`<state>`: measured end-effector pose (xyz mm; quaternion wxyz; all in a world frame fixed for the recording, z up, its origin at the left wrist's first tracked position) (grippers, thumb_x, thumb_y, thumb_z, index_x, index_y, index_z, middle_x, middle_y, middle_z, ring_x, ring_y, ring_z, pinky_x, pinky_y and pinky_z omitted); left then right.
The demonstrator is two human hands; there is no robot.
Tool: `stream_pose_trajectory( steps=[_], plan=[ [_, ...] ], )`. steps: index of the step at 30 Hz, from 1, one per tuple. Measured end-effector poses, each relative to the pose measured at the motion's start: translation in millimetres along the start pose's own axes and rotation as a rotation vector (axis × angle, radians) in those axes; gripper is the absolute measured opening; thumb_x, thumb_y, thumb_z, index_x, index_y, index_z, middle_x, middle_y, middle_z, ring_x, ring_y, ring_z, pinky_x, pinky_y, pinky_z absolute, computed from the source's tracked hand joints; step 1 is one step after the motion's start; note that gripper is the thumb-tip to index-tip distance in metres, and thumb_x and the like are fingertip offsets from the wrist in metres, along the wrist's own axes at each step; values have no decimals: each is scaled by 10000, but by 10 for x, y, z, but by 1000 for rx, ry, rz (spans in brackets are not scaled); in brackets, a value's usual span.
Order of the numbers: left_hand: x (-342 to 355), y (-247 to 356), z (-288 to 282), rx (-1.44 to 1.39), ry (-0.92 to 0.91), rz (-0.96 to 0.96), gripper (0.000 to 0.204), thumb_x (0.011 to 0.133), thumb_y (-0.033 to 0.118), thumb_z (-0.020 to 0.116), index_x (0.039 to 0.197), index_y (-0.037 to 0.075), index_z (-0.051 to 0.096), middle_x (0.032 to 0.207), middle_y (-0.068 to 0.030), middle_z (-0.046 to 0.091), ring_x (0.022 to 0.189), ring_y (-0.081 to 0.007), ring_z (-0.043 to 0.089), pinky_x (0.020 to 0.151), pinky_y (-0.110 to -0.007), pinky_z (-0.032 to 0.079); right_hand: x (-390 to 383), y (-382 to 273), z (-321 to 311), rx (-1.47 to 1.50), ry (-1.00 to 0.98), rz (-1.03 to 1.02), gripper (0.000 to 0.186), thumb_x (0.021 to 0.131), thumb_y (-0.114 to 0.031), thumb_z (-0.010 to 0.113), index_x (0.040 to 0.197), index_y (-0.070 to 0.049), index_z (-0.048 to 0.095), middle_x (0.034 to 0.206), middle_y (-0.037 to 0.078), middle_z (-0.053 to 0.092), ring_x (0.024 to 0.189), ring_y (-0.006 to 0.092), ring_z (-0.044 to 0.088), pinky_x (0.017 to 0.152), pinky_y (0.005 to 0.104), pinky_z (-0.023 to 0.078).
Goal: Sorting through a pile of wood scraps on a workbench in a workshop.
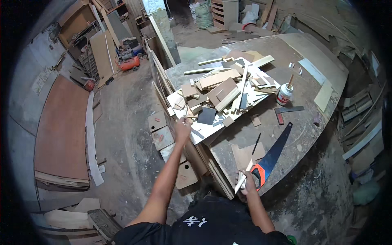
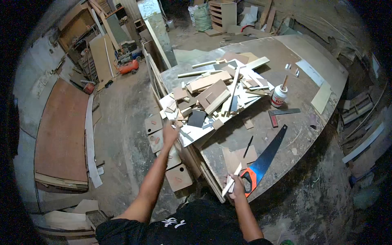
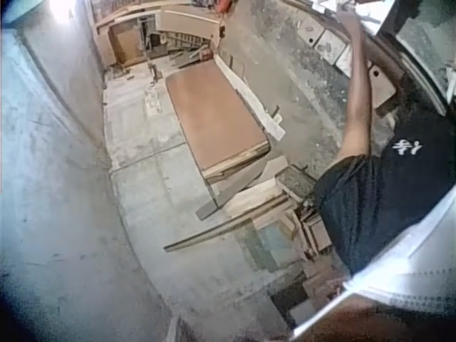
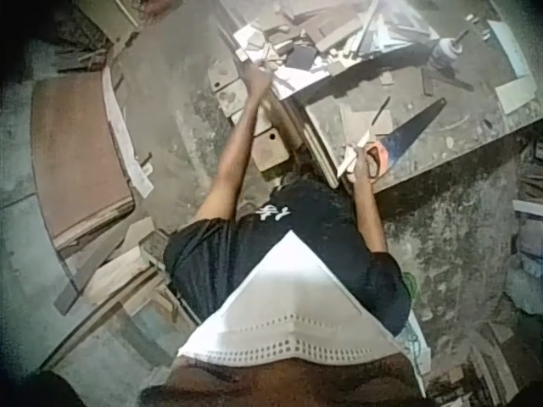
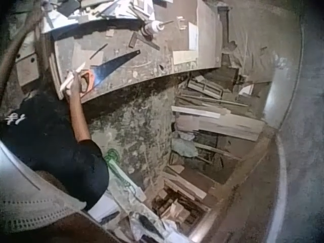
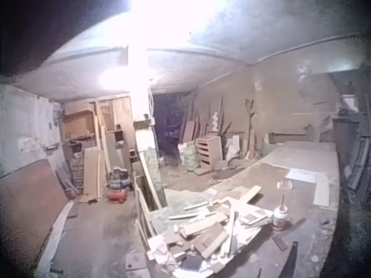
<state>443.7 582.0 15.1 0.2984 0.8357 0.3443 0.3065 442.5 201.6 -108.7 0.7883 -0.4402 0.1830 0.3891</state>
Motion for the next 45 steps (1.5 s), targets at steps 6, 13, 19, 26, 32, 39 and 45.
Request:
stream_pose_trajectory(
  steps=[6,13,19,26,32,39,45],
  plan=[
    [945,-916,200,200,-36,-147,305,666,279,667,802,7,645,750,-159,655,708,-300,635,668,-380,493,-268,12,-422,93,-43,40,299,796,-243,625,1011,-56,532,853,90,632,636,188,609,546,303,514],
    [1077,-1123,371,240,-245,-400,258,562,182,670,764,23,667,798,-175,667,783,-323,655,697,-394,514,-474,-83,-611,113,88,-20,333,810,-242,603,1062,-35,533,882,98,640,623,208,593,561,321,507],
    [1025,-719,391,427,-291,-391,383,624,237,686,916,-10,662,992,-211,651,950,-359,629,795,-409,513,-476,-117,-634,162,81,-59,264,819,-252,594,989,-56,544,875,108,634,633,216,596,571,326,514],
    [1200,-1388,126,551,-535,-363,343,733,149,530,1011,-13,649,1112,-231,597,1043,-370,583,857,-417,484,-279,4,-504,150,-19,-8,242,823,-299,583,956,-106,524,874,105,601,672,201,581,536,328,497],
    [1255,-498,150,366,-222,162,245,696,131,578,895,-11,594,918,-222,615,892,-402,582,776,-457,467,-350,-73,-342,171,71,-38,224,813,-288,589,949,-121,524,847,120,615,618,205,593,493,318,493],
    [1540,174,421,389,-435,572,361,689,64,640,1037,158,637,973,-142,602,880,-340,571,738,-421,483,-302,0,-195,151,102,15,260,816,-283,596,975,-90,525,853,79,594,642,209,583,518,343,493],
    [1740,-4,759,429,-490,771,236,696,109,614,903,190,694,828,-124,634,755,-290,622,640,-393,503,-133,131,-227,246,-50,17,257,818,-286,581,950,-69,540,816,75,604,629,197,588,525,322,504]
  ],
)
Point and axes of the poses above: each hand's wrist, its own x-axis towards the middle knuckle, its own z-axis out of the palm, y = z × x, the point moved 5 cm from there along x, towards the middle knuckle
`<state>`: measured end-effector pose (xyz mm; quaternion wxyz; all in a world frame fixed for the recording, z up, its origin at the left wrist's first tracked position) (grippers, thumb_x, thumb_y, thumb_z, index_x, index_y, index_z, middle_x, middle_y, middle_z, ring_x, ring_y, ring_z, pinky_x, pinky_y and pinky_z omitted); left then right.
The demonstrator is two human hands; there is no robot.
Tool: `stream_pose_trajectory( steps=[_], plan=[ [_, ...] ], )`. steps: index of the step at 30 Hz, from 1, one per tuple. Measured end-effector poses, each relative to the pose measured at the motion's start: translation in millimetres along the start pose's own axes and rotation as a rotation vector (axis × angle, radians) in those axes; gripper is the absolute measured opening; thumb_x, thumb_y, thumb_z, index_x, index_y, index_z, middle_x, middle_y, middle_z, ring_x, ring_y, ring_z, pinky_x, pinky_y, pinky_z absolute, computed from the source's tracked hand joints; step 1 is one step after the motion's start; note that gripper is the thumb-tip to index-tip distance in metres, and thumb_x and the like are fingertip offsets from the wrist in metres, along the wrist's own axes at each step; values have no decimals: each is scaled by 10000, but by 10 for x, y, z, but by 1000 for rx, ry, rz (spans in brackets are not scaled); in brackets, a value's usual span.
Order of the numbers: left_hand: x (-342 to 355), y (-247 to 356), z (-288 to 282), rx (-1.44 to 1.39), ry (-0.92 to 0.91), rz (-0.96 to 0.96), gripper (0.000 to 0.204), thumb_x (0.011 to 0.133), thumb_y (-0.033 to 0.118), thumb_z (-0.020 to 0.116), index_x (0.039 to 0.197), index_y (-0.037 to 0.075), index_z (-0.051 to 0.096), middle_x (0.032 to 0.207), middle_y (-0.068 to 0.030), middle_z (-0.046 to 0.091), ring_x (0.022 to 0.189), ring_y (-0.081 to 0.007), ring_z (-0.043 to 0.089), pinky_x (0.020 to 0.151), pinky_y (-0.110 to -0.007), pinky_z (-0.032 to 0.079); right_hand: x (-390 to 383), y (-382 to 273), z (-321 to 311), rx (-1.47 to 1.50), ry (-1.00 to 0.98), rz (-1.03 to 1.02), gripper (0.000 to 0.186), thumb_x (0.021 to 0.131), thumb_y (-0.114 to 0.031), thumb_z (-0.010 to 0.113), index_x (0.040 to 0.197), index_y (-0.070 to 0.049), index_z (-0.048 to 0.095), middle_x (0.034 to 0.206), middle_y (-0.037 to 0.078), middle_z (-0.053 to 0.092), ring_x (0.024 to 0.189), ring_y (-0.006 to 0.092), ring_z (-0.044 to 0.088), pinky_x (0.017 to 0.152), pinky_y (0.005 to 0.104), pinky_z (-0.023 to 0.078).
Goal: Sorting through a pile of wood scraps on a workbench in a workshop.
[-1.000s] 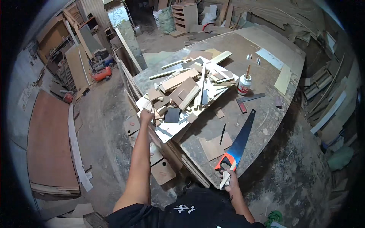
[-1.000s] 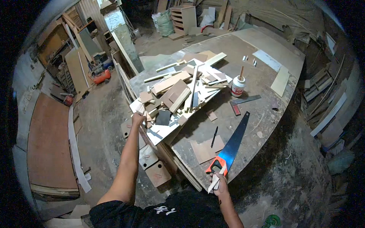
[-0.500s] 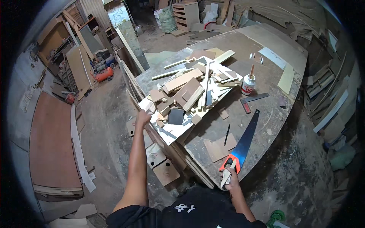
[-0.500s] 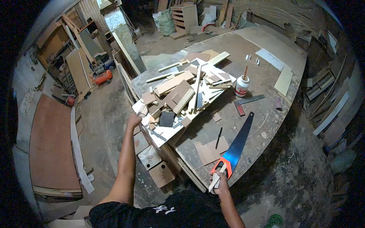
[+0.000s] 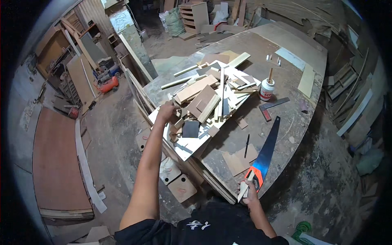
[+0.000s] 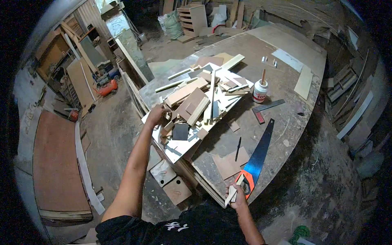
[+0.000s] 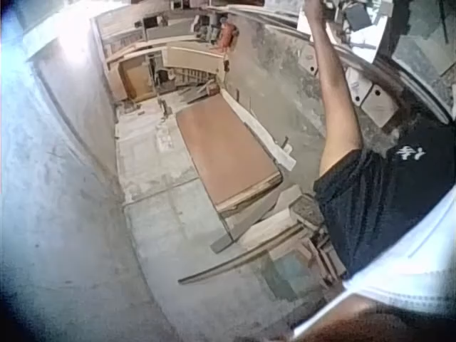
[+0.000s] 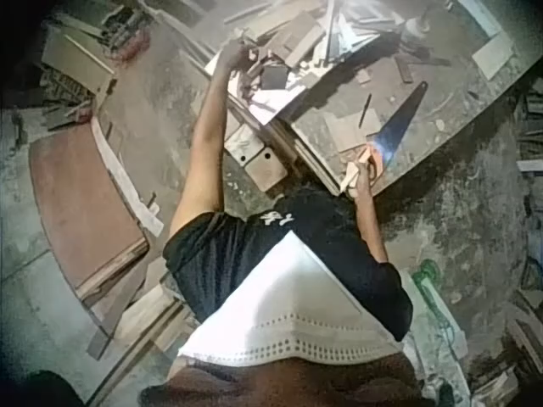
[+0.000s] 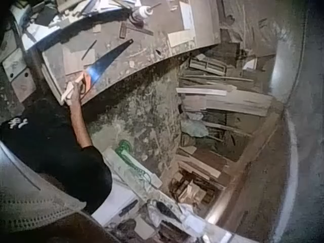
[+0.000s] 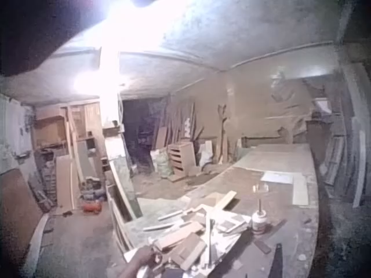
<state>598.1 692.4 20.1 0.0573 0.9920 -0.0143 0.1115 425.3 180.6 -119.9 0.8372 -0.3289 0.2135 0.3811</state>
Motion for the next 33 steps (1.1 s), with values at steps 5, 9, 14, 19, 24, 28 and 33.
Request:
stream_pose_trajectory(
  steps=[5,9,14,19,24,28,33],
  plan=[
    [80,171,-64,-32,1,33,252,661,68,623,880,169,696,879,-122,607,842,-310,588,707,-395,490,-31,-33,4,23,73,-43,224,823,-284,588,942,-99,544,852,67,586,647,196,569,518,323,469],
    [75,184,-181,-231,55,4,325,625,22,624,925,135,676,916,-132,570,874,-354,532,778,-400,458,-78,-80,87,-33,106,-76,203,832,-290,580,924,-113,543,851,62,583,664,187,568,516,322,470],
    [36,268,-494,-426,244,-47,320,711,26,633,1029,52,608,908,-129,576,880,-300,536,800,-350,424,15,-112,33,-57,70,-83,269,817,-291,580,1004,-105,525,886,88,625,642,203,596,511,341,506],
    [-51,-20,-533,-1090,532,-505,147,906,188,555,982,64,577,802,27,548,740,-104,500,666,-287,421,1,-168,1,-41,77,-70,279,816,-291,588,1009,-98,529,866,87,624,636,204,598,488,345,500],
    [-162,-413,-592,-1640,814,-765,266,882,285,507,986,44,550,850,-93,616,734,-217,607,659,-344,507,-51,-176,-141,19,78,-49,246,812,-269,600,968,-95,524,835,96,617,623,208,595,473,346,488],
    [39,-626,-131,-1294,567,-981,303,828,315,535,816,13,561,640,-91,550,518,-203,533,491,-317,459,-227,-196,-234,-43,152,-87,227,816,-322,588,924,-134,521,879,80,604,664,184,588,491,300,484],
    [227,-978,465,-823,351,-1082,454,662,353,752,781,-69,633,720,-142,643,613,-216,608,575,-373,490,-480,-155,-207,6,222,-140,233,814,-278,598,954,-101,538,859,104,622,634,200,590,501,323,488]
  ],
)
Point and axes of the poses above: each hand's wrist, its own x-axis towards the middle knuckle, its own z-axis out of the palm, y = z × x, the point moved 5 cm from there along x, towards the middle knuckle
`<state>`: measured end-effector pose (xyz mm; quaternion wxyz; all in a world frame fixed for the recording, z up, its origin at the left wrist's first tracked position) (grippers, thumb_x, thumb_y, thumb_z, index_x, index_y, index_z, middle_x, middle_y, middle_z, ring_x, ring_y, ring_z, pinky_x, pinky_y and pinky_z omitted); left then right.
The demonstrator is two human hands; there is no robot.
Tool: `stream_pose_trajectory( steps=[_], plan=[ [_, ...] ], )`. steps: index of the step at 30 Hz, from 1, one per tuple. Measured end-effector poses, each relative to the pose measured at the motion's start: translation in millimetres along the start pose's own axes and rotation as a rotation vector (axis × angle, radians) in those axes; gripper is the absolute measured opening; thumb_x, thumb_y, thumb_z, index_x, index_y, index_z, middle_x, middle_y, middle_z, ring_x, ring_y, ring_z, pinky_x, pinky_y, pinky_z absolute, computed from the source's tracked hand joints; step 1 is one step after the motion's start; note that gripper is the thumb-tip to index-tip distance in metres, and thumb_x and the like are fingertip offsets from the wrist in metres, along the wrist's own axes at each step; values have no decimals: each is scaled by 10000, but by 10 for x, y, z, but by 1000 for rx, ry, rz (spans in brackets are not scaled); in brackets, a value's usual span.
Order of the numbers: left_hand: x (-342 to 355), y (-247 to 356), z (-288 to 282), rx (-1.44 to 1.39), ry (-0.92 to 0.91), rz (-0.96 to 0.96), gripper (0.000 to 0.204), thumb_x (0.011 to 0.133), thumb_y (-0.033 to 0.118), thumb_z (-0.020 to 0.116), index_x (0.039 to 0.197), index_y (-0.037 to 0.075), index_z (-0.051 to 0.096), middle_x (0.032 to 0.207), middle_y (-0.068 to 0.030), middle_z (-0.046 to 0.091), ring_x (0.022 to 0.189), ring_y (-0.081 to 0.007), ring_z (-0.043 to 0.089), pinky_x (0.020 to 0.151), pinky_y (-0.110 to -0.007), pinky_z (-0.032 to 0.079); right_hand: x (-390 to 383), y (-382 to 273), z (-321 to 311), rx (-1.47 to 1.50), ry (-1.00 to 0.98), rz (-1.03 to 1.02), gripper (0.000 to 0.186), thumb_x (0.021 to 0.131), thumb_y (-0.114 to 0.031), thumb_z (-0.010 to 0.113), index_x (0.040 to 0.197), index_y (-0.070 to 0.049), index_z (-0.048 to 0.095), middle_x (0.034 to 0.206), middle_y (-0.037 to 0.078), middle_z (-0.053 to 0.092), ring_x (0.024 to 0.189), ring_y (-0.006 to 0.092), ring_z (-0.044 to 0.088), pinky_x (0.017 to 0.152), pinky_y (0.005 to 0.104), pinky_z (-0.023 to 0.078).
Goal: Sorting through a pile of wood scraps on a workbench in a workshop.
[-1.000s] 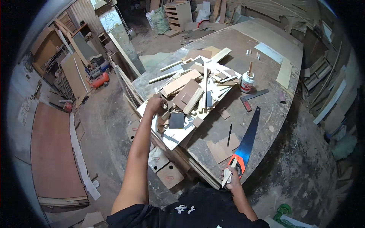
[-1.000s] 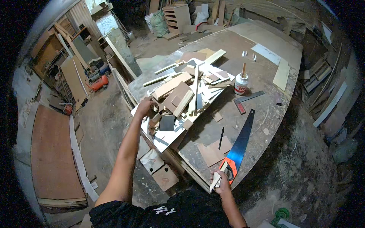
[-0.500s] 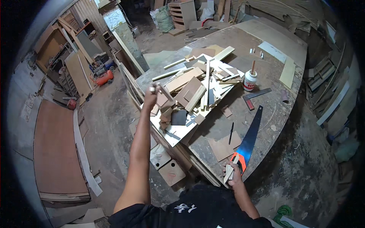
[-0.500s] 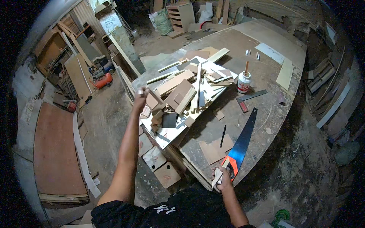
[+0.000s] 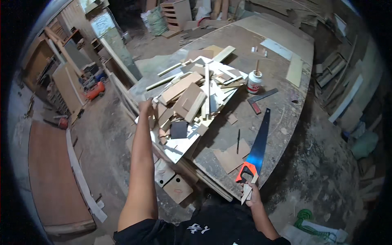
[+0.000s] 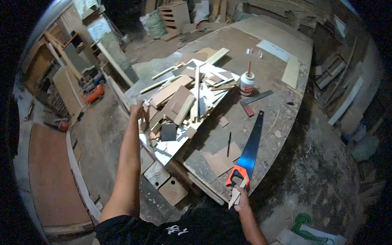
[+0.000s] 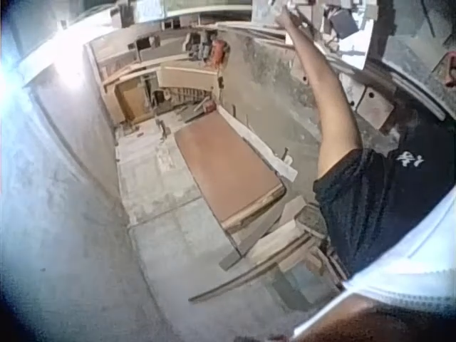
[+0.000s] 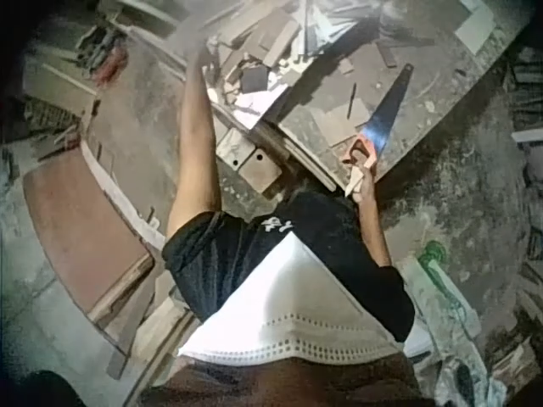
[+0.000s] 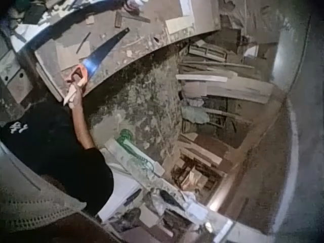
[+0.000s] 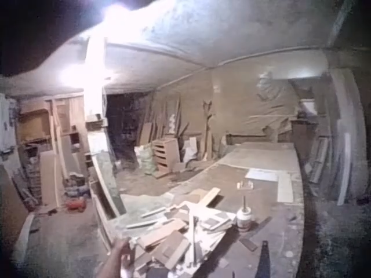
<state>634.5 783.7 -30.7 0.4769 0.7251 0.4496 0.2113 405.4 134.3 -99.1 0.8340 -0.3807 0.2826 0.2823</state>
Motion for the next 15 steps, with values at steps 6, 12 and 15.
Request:
stream_pose_trajectory(
  steps=[6,12,15],
  plan=[
    [57,5,82,449,99,-65,676,555,513,808,896,-55,671,963,-184,671,891,-300,659,758,-388,528,-150,136,-331,71,98,-64,249,818,-287,588,962,-89,539,871,93,616,643,209,585,501,330,490],
    [5,266,-122,483,36,28,443,636,376,730,766,-42,669,782,-152,671,700,-267,654,643,-363,522,-201,258,-346,147,46,-49,252,814,-285,613,964,-93,547,883,89,622,676,199,596,513,346,504],
    [-20,180,-352,-43,64,11,333,670,311,704,672,-15,634,688,-132,633,565,-221,610,526,-353,493,-132,213,-236,100,29,-11,248,815,-261,608,987,-97,534,894,91,618,674,205,602,515,345,508]
  ],
)
Point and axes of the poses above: each hand's wrist, its own x-axis towards the middle knuckle, its own z-axis out of the palm, y = z × x, the point moved 5 cm from there along x, towards the middle knuckle
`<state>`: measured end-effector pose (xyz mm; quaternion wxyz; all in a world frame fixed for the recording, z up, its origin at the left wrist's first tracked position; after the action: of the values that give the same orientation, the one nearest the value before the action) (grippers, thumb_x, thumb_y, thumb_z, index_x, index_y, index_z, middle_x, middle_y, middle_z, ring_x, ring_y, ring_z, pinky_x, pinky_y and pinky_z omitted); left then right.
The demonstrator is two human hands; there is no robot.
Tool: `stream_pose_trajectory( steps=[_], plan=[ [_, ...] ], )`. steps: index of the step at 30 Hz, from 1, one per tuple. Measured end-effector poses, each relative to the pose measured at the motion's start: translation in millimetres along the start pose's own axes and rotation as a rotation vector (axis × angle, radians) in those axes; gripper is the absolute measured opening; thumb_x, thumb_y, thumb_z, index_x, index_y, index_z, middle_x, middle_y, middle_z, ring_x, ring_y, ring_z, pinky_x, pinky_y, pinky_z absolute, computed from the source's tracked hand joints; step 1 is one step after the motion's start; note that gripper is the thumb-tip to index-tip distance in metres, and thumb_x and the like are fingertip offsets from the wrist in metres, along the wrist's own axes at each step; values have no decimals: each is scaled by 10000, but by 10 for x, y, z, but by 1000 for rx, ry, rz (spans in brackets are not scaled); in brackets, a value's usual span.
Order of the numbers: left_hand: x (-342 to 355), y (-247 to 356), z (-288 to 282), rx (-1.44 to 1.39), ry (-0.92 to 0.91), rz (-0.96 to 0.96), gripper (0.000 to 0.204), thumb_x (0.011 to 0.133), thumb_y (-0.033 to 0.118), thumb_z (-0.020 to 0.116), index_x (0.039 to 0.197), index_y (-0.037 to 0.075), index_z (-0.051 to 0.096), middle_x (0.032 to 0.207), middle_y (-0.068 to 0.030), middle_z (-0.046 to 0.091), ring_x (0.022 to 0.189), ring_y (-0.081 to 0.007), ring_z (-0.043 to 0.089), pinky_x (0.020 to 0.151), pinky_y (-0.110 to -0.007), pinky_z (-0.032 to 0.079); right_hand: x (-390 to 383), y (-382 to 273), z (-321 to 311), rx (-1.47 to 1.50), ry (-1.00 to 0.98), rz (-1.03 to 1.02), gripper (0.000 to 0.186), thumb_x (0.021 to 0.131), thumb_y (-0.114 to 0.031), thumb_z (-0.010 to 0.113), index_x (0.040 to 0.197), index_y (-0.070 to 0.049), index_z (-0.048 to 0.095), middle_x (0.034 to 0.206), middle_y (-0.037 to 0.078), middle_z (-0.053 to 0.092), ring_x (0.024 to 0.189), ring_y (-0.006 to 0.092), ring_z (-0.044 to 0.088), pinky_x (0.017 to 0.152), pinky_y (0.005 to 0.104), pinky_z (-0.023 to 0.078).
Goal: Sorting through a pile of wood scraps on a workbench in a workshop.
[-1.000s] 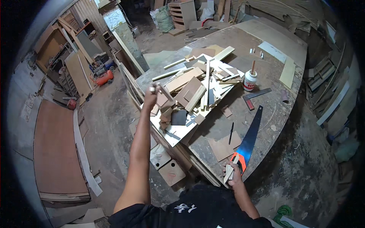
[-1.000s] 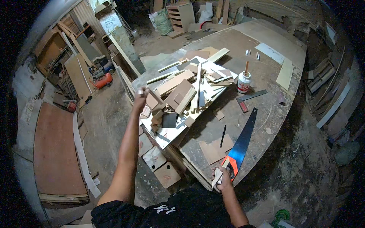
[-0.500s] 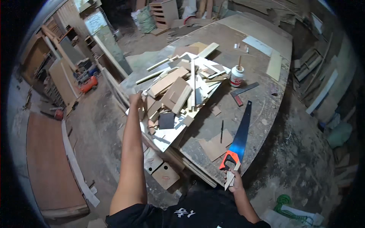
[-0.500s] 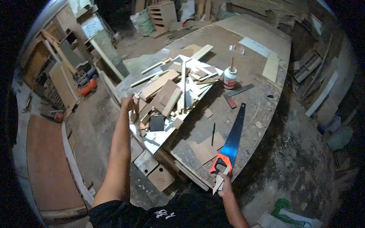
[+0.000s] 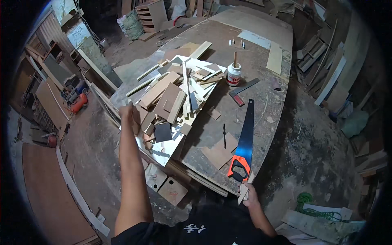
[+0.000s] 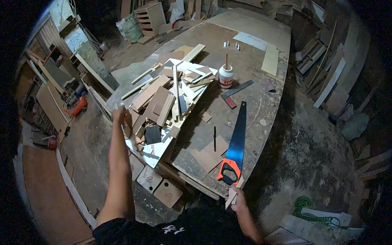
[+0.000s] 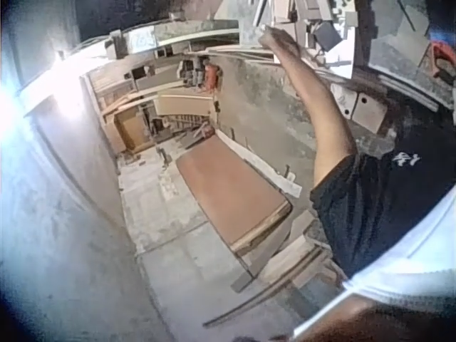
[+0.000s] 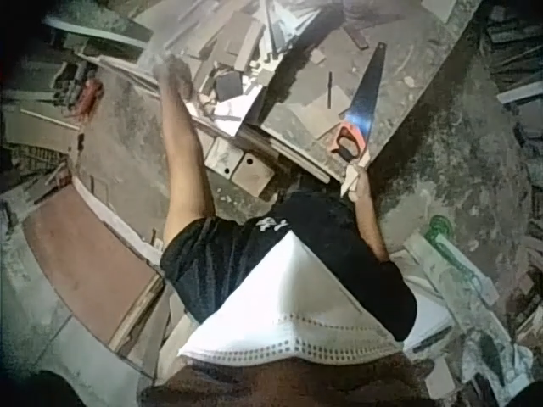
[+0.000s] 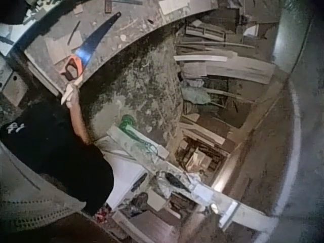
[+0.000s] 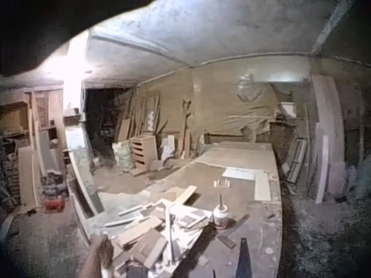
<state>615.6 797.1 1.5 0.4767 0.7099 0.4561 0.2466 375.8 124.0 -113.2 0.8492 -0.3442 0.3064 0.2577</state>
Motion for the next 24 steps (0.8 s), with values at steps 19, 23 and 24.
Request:
stream_pose_trajectory(
  steps=[19,23,24],
  plan=[
    [-5740,-226,953,-307,-738,-314,278,804,232,610,992,48,520,809,-41,531,663,-148,518,593,-297,453,84,-1239,-368,-284,-373,100,324,808,-178,621,1078,-94,463,810,39,528,539,129,476,443,263,389],
    [-6666,-372,1818,-152,-983,-55,238,782,167,661,940,4,589,792,-29,597,747,-135,554,665,-306,456,14,-1789,-508,-447,-392,25,422,825,-252,663,1154,-70,471,788,6,530,494,100,475,431,253,400],
    [-6878,-73,1939,-73,-1029,-54,224,791,176,655,935,11,607,804,-20,603,747,-125,553,673,-302,458,11,-1975,-588,-445,-403,-18,441,815,-257,678,1158,-67,476,781,9,535,503,99,487,435,255,408]
  ],
)
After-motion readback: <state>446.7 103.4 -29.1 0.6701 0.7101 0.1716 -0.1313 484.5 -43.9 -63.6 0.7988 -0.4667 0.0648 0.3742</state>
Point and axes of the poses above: each hand's wrist, its own x-axis towards the middle knuckle, its own z-axis out of the palm, y = z × x, the point moved 5 cm from there along x, towards the middle knuckle
